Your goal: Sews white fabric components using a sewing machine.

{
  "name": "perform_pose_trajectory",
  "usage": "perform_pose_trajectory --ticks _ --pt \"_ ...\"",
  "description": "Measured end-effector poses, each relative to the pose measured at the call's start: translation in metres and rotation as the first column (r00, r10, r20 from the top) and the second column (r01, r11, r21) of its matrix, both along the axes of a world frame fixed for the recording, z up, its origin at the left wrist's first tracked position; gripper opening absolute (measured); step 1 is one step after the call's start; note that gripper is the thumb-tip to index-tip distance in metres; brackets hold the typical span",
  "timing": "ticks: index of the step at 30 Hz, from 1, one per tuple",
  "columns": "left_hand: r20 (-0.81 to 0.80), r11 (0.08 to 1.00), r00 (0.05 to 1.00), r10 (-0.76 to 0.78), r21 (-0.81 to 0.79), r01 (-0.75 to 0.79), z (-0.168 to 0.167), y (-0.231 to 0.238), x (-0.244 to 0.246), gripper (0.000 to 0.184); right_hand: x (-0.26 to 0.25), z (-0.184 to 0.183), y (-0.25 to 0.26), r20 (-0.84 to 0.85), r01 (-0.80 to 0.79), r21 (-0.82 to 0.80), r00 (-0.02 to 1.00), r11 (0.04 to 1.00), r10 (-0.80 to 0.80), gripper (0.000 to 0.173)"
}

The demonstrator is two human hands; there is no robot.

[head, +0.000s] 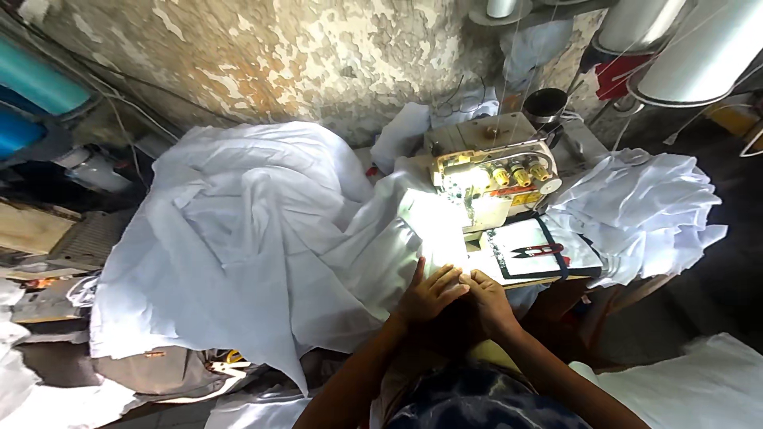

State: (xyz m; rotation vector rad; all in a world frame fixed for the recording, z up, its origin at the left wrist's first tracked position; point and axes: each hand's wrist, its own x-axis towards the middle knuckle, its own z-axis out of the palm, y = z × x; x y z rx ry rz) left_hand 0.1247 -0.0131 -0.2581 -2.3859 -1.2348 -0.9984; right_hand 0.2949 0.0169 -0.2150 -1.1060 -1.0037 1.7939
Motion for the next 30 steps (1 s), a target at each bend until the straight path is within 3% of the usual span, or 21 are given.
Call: perform_pose_trajectory --ticks 5,8,20,30 --pt "-0.152 0.994 0.985 0.078 -0.062 -0.088 0.005 -0.005 -0.021 0.038 -0.002 -0.005 -0.010 0.065 0.018 0.077 0.998 0.997 -0.023 0.008" --pt "-0.155 0.996 0.987 0.043 -0.066 -0.053 0.011 -0.004 -0.023 0.033 -0.003 -0.008 -0.010 0.061 0.041 0.065 0.997 0.997 -0.045 0.007" --pt "-0.131 0.996 0.989 0.066 -0.052 -0.074 0.015 0.011 -0.022 0.026 -0.016 -0.009 0.006 0.073 0.055 0.094 0.995 0.994 -0.062 0.033" --pt "-0.117 0.988 0.985 0.130 -0.067 -0.138 0.029 0.031 -0.025 0.027 -0.027 -0.010 0.032 0.066 0.052 0.292 0.995 0.955 -0.075 0.057"
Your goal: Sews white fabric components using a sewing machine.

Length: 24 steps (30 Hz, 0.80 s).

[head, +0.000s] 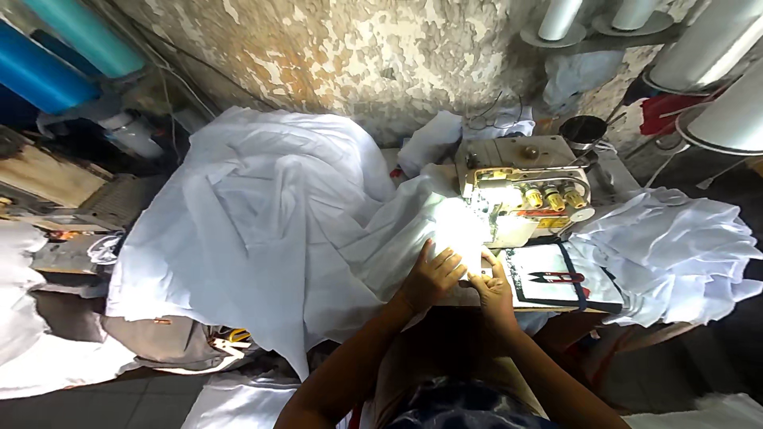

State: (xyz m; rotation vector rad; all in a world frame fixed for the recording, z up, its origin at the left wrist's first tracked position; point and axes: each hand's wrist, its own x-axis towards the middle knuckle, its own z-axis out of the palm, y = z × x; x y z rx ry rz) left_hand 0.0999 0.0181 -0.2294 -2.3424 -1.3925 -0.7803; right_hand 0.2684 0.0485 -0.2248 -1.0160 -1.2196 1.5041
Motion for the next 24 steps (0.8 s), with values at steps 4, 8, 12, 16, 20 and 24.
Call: perform_pose_trajectory --ticks 4,8,12,16,20,24 --pt "0.002 1.000 1.000 0.024 -0.013 -0.024 0.008 0.008 -0.001 0.024 -0.003 0.000 0.010 0.046 -0.011 0.061 0.999 0.998 0.008 0.055" --pt "0.052 0.997 0.998 0.021 -0.069 -0.017 0.018 0.016 -0.004 0.025 -0.006 0.002 0.019 0.085 -0.022 0.102 0.996 0.995 0.013 0.047" --pt "0.132 0.996 0.991 0.021 -0.093 -0.009 0.025 0.027 -0.007 0.025 -0.009 0.003 0.030 0.154 -0.028 0.136 0.988 0.990 0.007 0.038" --pt "0.197 0.994 0.980 0.025 -0.105 -0.004 0.031 0.038 -0.009 0.025 -0.010 0.001 0.043 0.370 -0.063 0.248 0.928 0.967 -0.034 0.031" --pt "0.213 0.983 0.975 0.065 -0.182 -0.026 0.039 0.049 -0.011 0.020 -0.007 0.011 0.046 0.675 -0.164 0.347 0.727 0.923 -0.125 0.032" --pt "0.250 0.961 0.964 0.093 -0.275 -0.022 0.043 0.059 -0.013 0.018 -0.007 0.015 0.049 0.771 -0.220 0.428 0.595 0.876 -0.228 0.037"
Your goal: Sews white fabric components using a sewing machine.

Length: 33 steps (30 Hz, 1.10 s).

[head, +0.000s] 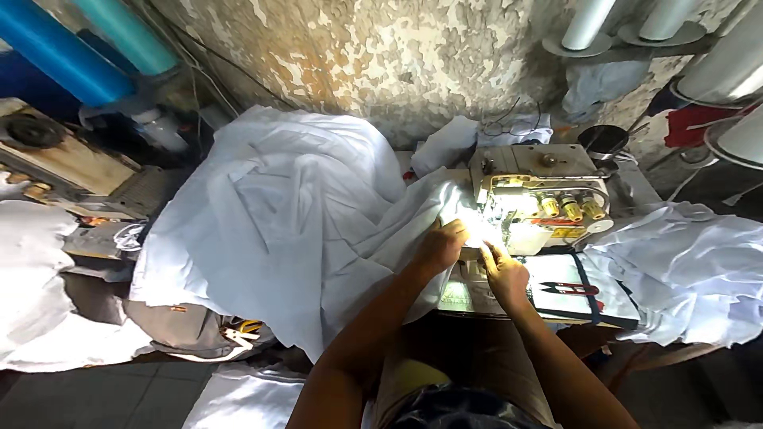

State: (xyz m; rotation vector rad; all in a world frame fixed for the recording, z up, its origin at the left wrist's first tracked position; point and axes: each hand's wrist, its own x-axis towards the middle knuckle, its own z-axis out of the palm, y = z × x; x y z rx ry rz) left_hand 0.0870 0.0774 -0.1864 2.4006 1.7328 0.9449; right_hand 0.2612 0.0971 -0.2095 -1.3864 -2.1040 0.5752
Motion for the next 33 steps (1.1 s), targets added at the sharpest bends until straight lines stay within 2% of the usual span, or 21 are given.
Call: perform_pose_trajectory --ticks 6,10,12,15,19,21,26,30,33 --pt "0.036 0.992 0.998 0.046 -0.116 -0.041 0.007 0.012 -0.004 0.025 -0.001 0.005 0.002 0.119 0.000 0.063 0.993 0.998 -0.007 0.036" --pt "0.063 0.991 0.997 0.054 -0.129 -0.046 0.006 0.025 -0.009 0.031 0.001 0.012 0.003 0.165 -0.020 0.008 0.986 1.000 0.018 0.038" --pt "0.057 0.984 0.995 0.079 -0.162 -0.069 0.010 0.028 -0.008 0.033 0.004 0.020 0.002 0.196 -0.029 -0.092 0.980 0.995 0.046 0.038" --pt "0.033 0.968 0.992 0.118 -0.225 -0.108 0.016 0.033 -0.007 0.033 0.017 0.021 0.000 0.115 -0.043 -0.167 0.991 0.985 0.063 0.039" --pt "0.027 0.954 0.983 0.180 -0.248 -0.168 0.013 0.038 -0.006 0.033 0.052 0.008 -0.003 0.007 -0.015 -0.060 1.000 0.998 0.015 0.037" --pt "0.021 0.935 0.974 0.224 -0.286 -0.209 0.015 0.040 -0.004 0.033 0.076 0.001 0.002 0.063 0.007 -0.046 0.998 0.999 -0.005 0.034" --pt "-0.044 0.892 0.955 0.295 -0.346 -0.291 0.023 0.044 -0.001 0.035 0.132 -0.008 0.020 0.352 0.053 -0.175 0.936 0.983 0.012 0.033" --pt "-0.090 0.868 0.946 0.312 -0.377 -0.322 0.026 0.038 -0.003 0.037 0.155 -0.035 0.021 0.313 -0.025 0.015 0.950 1.000 0.019 0.029" --pt "-0.126 0.860 0.946 0.298 -0.396 -0.323 0.028 0.025 -0.009 0.036 0.159 -0.037 0.021 0.321 -0.019 0.042 0.947 0.999 0.005 0.031"
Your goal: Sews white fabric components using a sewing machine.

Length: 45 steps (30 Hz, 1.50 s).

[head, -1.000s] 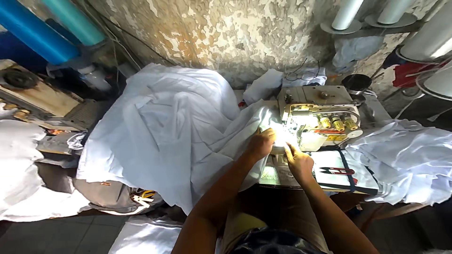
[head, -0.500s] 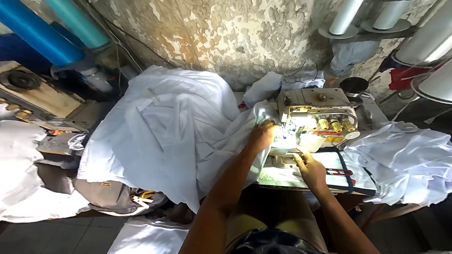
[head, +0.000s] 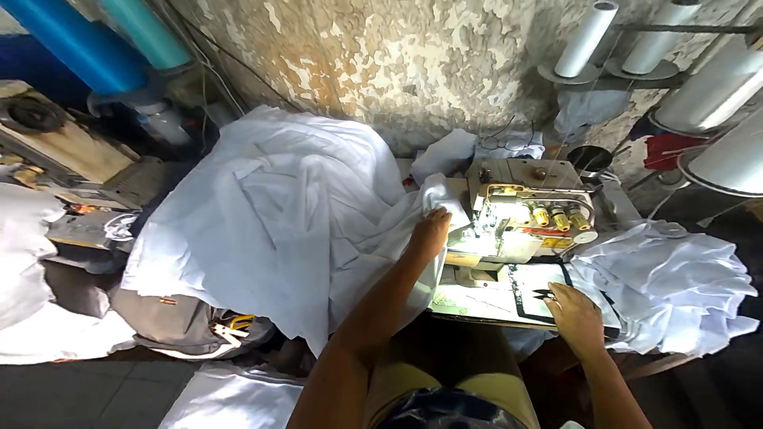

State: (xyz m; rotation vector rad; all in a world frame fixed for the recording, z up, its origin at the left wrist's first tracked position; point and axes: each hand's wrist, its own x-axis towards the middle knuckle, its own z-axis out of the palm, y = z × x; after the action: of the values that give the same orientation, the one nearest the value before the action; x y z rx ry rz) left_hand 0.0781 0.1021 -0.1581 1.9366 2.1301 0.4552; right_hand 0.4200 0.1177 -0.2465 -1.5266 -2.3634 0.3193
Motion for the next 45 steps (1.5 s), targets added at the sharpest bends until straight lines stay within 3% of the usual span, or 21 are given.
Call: perform_pose_trajectory --ticks 5,7,11,14,18,22,26,30,32,35,39,45 --pt "0.018 0.995 1.000 -0.002 0.101 0.000 -0.001 -0.028 -0.007 0.030 0.007 0.005 0.007 -0.059 0.025 -0.040 0.998 0.999 -0.028 0.028" --pt "0.049 0.996 0.999 0.016 0.089 -0.020 0.004 -0.037 -0.008 0.028 0.007 0.002 0.007 -0.110 0.013 0.015 0.994 1.000 -0.011 0.023" --pt "0.102 0.998 0.994 0.046 0.049 -0.051 0.017 -0.055 -0.003 0.028 -0.014 0.004 -0.010 -0.340 0.127 0.098 0.936 0.987 -0.086 0.023" --pt "0.081 0.977 0.996 0.023 0.211 -0.040 0.010 -0.065 0.008 0.022 -0.045 0.026 -0.015 -0.447 0.055 0.057 0.894 0.997 -0.024 0.033" --pt "0.126 0.986 0.992 -0.002 0.168 -0.019 0.019 -0.071 0.018 0.023 -0.101 0.075 -0.008 -0.240 -0.113 -0.010 0.965 0.994 0.107 0.036" --pt "0.169 0.983 0.986 0.005 0.182 -0.036 0.017 -0.073 0.025 0.024 -0.151 0.103 0.004 0.016 -0.149 -0.068 0.988 0.986 0.150 0.037" --pt "0.193 0.991 0.981 0.005 0.129 -0.030 0.018 -0.075 0.030 0.028 -0.174 0.101 0.010 -0.035 -0.226 0.082 0.973 0.971 0.229 0.036" --pt "0.225 0.977 0.974 -0.017 0.209 -0.031 0.006 -0.085 0.031 0.025 -0.173 0.094 0.008 -0.081 -0.221 0.115 0.970 0.969 0.230 0.035" --pt "0.364 0.977 0.931 -0.025 0.205 -0.054 0.013 -0.104 0.029 0.029 -0.167 0.090 0.003 -0.109 -0.224 0.137 0.965 0.965 0.239 0.032" --pt "0.553 0.953 0.831 -0.059 0.278 -0.117 0.022 -0.149 0.019 0.030 -0.159 0.102 -0.008 -0.102 -0.194 -0.040 0.977 0.980 0.189 0.035" --pt "0.681 0.926 0.721 -0.128 0.342 -0.158 0.021 -0.204 0.006 0.027 -0.162 0.114 -0.019 -0.127 -0.217 -0.149 0.972 0.965 0.199 0.038" --pt "0.786 0.917 0.608 -0.114 0.319 -0.240 0.008 -0.242 0.015 0.024 -0.197 0.108 -0.033 -0.097 -0.387 -0.134 0.921 0.912 0.376 0.040"
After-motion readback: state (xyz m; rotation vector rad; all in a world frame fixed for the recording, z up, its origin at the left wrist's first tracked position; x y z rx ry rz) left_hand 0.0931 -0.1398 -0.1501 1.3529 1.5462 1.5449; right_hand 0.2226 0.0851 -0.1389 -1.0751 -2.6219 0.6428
